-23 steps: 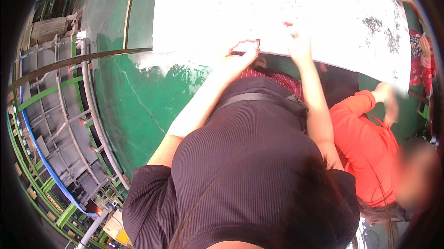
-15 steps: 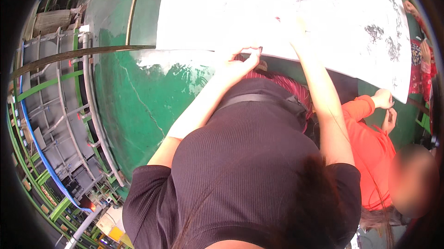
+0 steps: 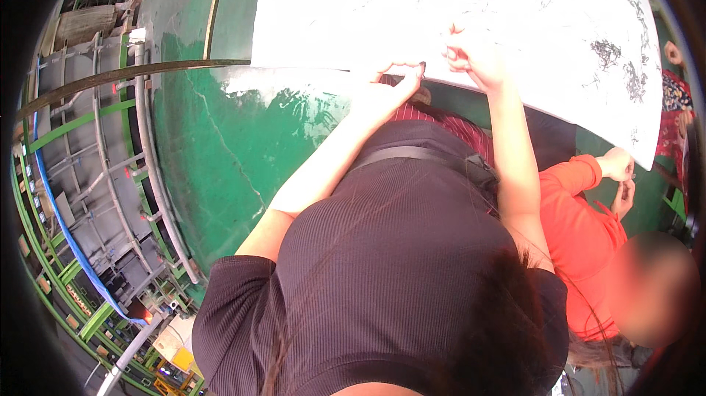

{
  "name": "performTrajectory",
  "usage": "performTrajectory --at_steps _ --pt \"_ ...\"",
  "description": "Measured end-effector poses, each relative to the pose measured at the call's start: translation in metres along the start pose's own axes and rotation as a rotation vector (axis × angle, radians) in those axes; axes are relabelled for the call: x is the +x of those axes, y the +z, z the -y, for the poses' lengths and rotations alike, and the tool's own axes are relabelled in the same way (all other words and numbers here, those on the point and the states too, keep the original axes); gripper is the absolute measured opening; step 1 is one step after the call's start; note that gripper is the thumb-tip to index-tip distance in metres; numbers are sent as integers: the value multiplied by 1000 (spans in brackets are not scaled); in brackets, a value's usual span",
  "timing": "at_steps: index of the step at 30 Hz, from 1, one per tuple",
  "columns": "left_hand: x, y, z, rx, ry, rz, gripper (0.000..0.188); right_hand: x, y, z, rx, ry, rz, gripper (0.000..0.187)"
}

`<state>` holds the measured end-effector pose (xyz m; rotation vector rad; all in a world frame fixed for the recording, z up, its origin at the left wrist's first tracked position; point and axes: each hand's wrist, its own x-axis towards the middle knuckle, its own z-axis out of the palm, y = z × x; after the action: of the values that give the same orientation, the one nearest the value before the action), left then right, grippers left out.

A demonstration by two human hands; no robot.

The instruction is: The person sits at a white table and repeatedly picks up small metal wire pieces, bending and twisting them by hand. They occasionally drop the finished pieces onto a hanging metal chain. Other people are visible working at the same table.

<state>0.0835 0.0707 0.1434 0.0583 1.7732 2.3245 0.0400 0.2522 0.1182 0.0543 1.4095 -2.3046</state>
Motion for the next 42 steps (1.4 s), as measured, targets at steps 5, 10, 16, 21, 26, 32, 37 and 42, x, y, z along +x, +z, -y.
performTrajectory --at_steps 5,10,16,21,26,32,37,42 --pt "4 -4 1 295 -3 -26 12 -16 38 6 -227 -230 -63 7" --pt "11 -11 4 310 -91 33 14 -16 40 3 -372 -347 -64 4" --pt "20 -19 14 260 -34 172 17 -17 42 1 -370 -397 -158 3" --pt "30 -15 -2 702 564 143 33 -23 50 8 -340 -504 -203 5" --pt "82 -67 76 774 381 -61 38 -29 53 15 -602 -654 -207 5" --pt "121 -64 84 974 448 -68 32 -34 49 13 -658 -549 -245 5" --pt "152 -66 98 865 303 -50 27 -36 51 16 -763 -576 -221 5" --pt "162 -71 101 620 94 -48 23 -35 50 6 -579 -561 -285 4"
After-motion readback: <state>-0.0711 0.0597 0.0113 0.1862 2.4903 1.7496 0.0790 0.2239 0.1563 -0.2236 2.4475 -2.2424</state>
